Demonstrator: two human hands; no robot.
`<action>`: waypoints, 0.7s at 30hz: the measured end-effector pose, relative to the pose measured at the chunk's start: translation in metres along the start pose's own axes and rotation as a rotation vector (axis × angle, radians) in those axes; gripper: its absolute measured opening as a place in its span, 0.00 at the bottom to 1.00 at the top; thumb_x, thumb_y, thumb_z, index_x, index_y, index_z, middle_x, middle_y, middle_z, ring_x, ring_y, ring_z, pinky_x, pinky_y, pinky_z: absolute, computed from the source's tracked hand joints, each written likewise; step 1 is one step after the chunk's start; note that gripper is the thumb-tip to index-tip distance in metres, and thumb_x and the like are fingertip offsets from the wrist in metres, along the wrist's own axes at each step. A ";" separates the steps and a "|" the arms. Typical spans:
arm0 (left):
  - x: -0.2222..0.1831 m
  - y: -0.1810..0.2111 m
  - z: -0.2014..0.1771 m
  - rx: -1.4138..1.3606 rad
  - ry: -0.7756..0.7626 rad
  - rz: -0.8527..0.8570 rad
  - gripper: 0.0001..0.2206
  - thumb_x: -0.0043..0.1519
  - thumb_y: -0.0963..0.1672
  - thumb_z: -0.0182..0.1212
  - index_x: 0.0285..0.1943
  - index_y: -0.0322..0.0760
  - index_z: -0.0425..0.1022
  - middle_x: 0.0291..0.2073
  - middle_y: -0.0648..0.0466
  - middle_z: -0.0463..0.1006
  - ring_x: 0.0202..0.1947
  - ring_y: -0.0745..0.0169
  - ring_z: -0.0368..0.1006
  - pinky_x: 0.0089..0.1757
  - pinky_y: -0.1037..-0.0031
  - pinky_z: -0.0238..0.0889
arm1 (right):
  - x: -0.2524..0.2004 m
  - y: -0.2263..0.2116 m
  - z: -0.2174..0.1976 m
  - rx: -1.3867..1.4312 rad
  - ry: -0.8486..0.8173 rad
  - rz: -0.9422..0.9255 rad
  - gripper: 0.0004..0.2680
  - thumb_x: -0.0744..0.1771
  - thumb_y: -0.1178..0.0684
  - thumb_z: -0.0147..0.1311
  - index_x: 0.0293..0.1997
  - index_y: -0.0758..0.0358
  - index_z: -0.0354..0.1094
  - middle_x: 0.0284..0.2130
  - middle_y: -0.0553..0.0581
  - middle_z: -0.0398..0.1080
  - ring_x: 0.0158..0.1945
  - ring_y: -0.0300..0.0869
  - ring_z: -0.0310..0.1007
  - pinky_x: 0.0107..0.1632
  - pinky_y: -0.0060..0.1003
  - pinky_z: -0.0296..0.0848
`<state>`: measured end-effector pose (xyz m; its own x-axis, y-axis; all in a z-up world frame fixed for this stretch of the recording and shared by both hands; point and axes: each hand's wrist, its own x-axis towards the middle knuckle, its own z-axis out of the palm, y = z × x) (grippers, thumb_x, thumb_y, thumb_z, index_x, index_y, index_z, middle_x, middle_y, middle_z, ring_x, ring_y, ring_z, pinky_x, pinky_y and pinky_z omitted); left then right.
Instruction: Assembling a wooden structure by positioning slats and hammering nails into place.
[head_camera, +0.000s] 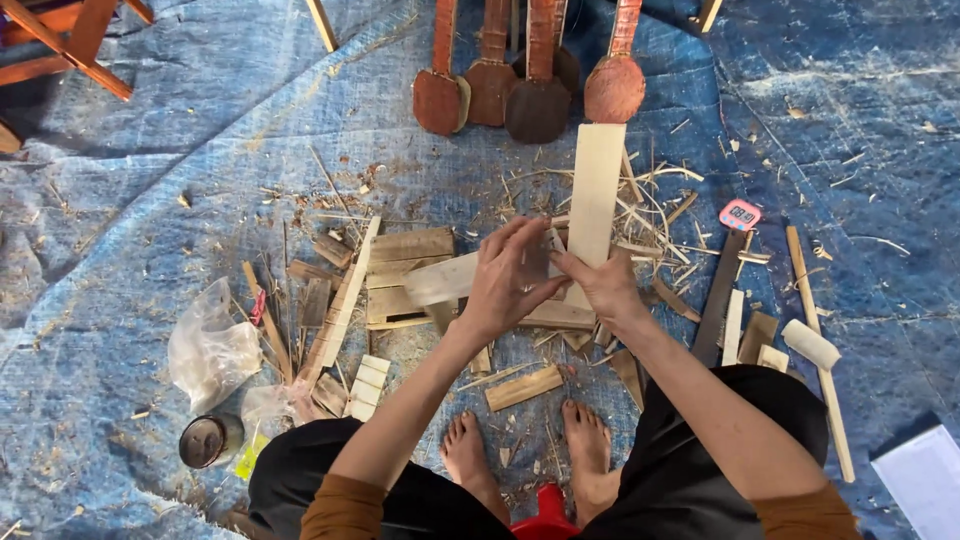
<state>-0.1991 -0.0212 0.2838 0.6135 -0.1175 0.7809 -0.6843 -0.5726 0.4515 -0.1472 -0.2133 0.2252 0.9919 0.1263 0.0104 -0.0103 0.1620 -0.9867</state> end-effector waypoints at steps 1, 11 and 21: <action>-0.005 0.001 0.000 -0.004 -0.007 -0.001 0.38 0.52 0.48 0.80 0.71 0.37 0.66 0.56 0.49 0.79 0.63 0.52 0.68 0.60 0.63 0.60 | -0.007 -0.015 0.009 0.003 0.007 0.004 0.13 0.64 0.56 0.68 0.49 0.73 0.73 0.35 0.74 0.76 0.30 0.59 0.80 0.30 0.48 0.83; -0.100 -0.055 0.073 -1.008 0.055 -1.156 0.14 0.65 0.47 0.64 0.56 0.35 0.76 0.41 0.41 0.83 0.40 0.52 0.81 0.39 0.69 0.74 | -0.022 -0.077 0.013 -0.165 0.381 -0.058 0.11 0.65 0.51 0.67 0.50 0.60 0.75 0.38 0.61 0.76 0.37 0.43 0.77 0.42 0.41 0.77; -0.092 -0.125 0.038 -1.732 0.532 -1.318 0.13 0.64 0.47 0.67 0.55 0.44 0.79 0.57 0.50 0.79 0.61 0.48 0.73 0.60 0.58 0.67 | 0.004 -0.045 -0.027 0.331 0.447 0.135 0.15 0.63 0.52 0.70 0.54 0.54 0.75 0.44 0.55 0.79 0.48 0.42 0.81 0.50 0.39 0.79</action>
<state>-0.1548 0.0305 0.1390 0.9497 -0.0533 -0.3087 0.1345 0.9594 0.2480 -0.1396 -0.2469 0.2653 0.9355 -0.2470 -0.2528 -0.1084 0.4803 -0.8704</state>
